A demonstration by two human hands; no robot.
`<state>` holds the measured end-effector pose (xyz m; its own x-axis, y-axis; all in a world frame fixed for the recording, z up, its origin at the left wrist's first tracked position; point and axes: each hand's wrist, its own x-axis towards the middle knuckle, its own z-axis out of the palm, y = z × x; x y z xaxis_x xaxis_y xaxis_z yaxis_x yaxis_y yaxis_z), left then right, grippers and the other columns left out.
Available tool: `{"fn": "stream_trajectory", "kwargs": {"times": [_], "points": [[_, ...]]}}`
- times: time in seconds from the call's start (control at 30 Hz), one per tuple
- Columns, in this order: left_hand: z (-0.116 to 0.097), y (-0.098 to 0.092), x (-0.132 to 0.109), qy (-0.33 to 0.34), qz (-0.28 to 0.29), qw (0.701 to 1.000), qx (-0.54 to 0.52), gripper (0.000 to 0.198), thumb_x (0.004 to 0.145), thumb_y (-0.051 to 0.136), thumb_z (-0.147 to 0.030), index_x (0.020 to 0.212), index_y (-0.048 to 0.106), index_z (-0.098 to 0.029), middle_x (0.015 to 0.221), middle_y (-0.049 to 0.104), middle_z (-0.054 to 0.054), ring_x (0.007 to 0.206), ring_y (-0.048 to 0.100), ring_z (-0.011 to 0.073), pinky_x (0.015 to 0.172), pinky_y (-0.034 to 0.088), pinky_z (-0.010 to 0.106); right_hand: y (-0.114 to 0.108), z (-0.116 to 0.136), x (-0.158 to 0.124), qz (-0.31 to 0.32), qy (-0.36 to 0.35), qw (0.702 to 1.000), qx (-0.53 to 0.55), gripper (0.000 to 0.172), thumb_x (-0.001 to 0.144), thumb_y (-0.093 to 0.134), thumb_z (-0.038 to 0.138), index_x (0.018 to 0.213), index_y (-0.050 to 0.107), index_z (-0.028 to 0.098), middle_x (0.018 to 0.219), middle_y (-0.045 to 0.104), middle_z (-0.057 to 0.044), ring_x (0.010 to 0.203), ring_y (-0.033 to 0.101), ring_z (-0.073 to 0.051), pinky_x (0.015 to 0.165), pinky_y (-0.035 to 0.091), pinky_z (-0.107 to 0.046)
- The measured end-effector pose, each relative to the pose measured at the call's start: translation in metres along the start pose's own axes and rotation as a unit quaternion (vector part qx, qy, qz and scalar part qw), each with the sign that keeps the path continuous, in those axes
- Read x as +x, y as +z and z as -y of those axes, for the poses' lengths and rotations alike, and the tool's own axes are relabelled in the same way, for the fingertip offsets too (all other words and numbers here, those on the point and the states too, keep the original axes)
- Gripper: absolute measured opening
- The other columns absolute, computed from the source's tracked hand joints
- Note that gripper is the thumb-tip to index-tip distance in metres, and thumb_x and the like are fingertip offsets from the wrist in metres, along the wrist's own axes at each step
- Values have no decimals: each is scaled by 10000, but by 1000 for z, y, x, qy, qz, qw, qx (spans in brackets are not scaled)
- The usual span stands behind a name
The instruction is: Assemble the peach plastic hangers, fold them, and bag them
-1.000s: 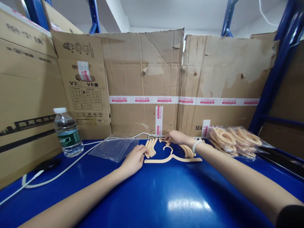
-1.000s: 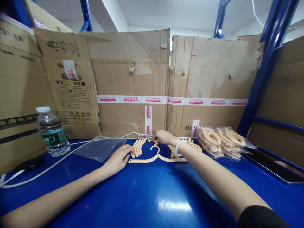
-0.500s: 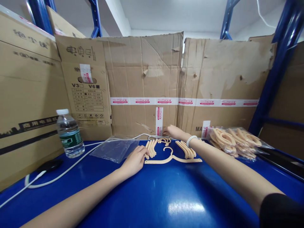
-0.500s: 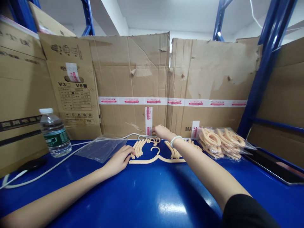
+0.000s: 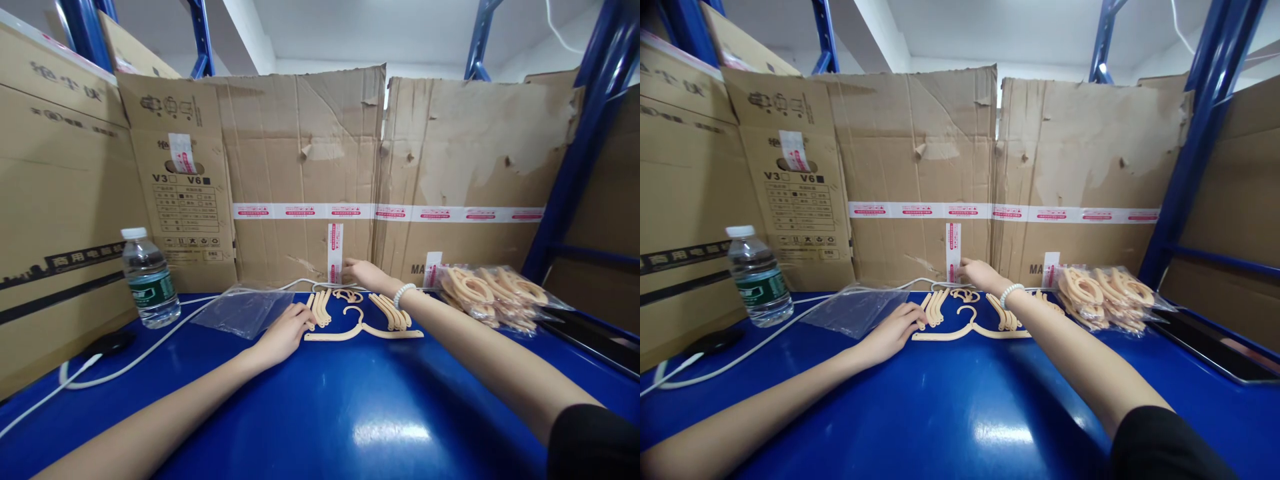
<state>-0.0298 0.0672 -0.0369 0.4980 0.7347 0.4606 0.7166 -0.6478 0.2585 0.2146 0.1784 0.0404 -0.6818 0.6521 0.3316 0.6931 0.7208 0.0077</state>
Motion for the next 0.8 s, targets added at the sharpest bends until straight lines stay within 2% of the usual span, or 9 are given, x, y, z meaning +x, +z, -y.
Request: {"fn": "stream_trajectory", "kwargs": {"times": [0.07,0.13,0.3,0.47,0.53,0.6,0.67,0.73,0.8], "points": [[-1,-1,0,2,0,1000,-2,226,897,439,-82,939,626,-203,1021,631,58,951,551,219,898,437,375,0,-2,-5,-66,33,993,96,221,957,597,293,1128,607,154,1150,615,-75,961,629,-214,819,546,-410],[-3,-3,0,4,-3,1000,-2,210,888,457,-82,910,628,-203,1000,640,51,927,551,218,872,447,364,-1,1,-13,-131,74,968,202,206,964,585,299,1098,613,145,1086,638,-67,884,648,-190,771,563,-380],[-13,-8,1,2,-45,999,1,225,920,431,-105,909,626,-218,978,648,45,931,532,234,849,449,366,-8,26,-58,-228,143,860,433,242,909,583,320,979,681,110,828,704,-86,815,697,-210,801,569,-373],[-50,-16,3,31,-80,996,-35,310,944,338,-69,1021,603,-210,1112,592,73,1015,562,202,899,462,333,-7,57,-116,-249,194,752,579,371,745,737,469,888,706,129,835,721,-92,789,692,-207,821,557,-361],[-70,-17,1,57,-77,993,-67,284,966,347,-105,1023,604,-211,1102,597,63,1012,582,176,903,472,291,-2,66,-130,-241,211,717,619,406,671,807,452,903,704,135,816,710,-74,752,680,-188,792,557,-344],[-87,-15,-2,59,-86,982,-158,226,961,422,-144,943,640,-202,1071,621,64,1021,594,187,931,470,309,2,73,-137,-232,224,689,649,427,616,853,414,907,695,145,784,690,-48,736,674,-178,767,556,-328],[-99,-10,-5,22,-81,965,-249,193,928,488,-158,885,672,-199,1015,640,60,960,619,189,846,521,296,5,77,-139,-232,235,658,677,445,575,884,362,914,674,164,770,665,-17,744,676,-172,768,555,-313],[-105,-3,-7,-42,-75,940,-331,135,878,554,-170,864,686,-196,984,626,57,911,632,192,743,558,278,7,80,-140,-242,255,610,711,512,518,915,269,945,645,188,786,646,10,753,682,-166,782,555,-302],[-106,3,-8,-109,-73,903,-410,166,803,636,-184,963,674,-212,1054,580,56,891,641,195,685,575,281,8,84,-140,-245,278,555,744,623,458,930,168,992,612,207,788,641,24,754,692,-174,797,557,-307]]}}
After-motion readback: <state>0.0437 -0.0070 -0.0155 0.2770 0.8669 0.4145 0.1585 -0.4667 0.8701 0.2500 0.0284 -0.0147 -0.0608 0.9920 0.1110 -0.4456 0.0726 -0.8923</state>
